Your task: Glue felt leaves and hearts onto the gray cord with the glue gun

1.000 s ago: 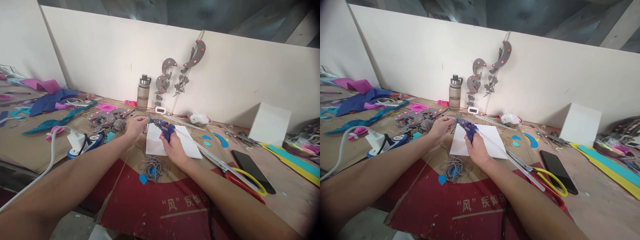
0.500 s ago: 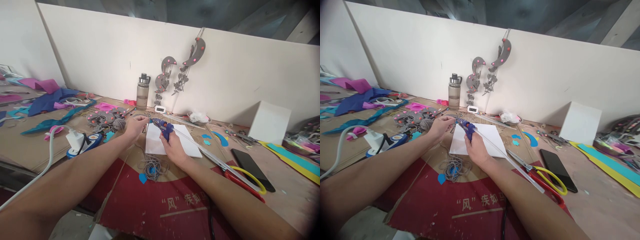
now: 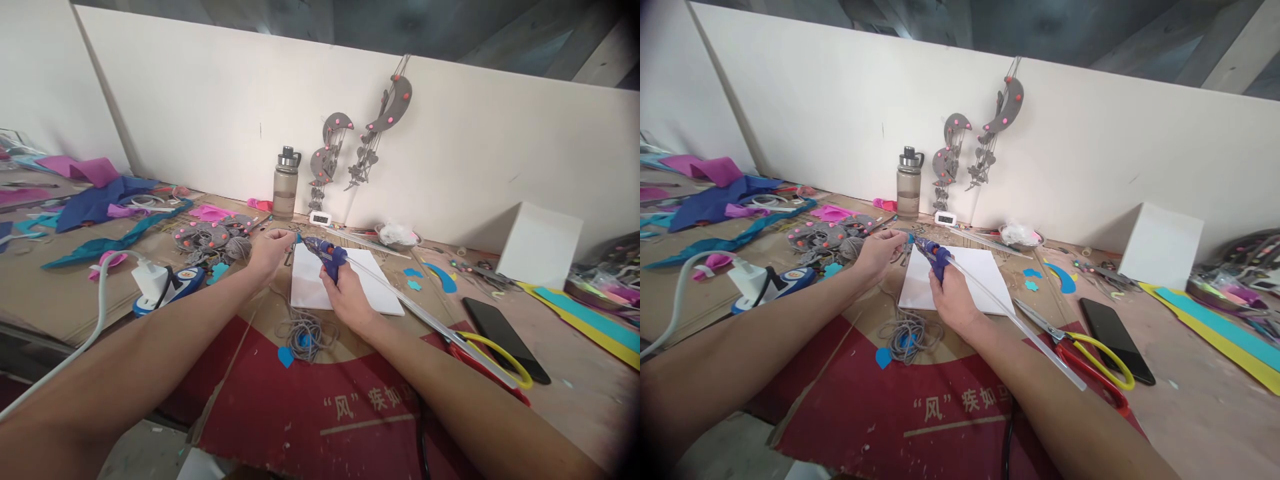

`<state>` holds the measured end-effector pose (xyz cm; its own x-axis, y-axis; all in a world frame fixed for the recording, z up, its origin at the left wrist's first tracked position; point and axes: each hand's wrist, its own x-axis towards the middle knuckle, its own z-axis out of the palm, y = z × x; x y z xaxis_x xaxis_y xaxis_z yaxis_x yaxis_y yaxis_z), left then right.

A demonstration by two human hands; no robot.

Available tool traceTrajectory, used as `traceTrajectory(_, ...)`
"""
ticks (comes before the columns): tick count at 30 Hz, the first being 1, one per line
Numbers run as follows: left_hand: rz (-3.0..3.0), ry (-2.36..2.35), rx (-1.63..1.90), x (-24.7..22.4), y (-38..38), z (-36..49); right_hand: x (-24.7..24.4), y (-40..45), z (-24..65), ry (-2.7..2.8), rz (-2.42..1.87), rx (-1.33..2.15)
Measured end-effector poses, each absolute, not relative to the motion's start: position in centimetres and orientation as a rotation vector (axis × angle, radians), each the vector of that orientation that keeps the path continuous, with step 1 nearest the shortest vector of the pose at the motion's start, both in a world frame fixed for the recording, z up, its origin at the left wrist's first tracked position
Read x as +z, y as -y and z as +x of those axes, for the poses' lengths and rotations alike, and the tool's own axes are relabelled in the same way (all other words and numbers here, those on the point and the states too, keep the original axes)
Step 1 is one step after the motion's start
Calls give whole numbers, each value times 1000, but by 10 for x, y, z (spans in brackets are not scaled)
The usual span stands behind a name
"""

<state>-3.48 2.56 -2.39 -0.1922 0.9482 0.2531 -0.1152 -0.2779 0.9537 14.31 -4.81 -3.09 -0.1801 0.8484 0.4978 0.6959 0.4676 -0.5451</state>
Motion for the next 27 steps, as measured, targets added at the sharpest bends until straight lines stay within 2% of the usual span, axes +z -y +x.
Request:
traceTrajectory(16,1228,-1100,1480,-24,-23,-32,-30,48,143,1927,-1285,249)
traceTrajectory(23,1190,-1067,1542,-24,-28,-36,-30,48,143,1869,-1292,300)
traceTrajectory(27,1151,-1020,1563,-22,-29,-40,-27,48,144,1777,-1222,539)
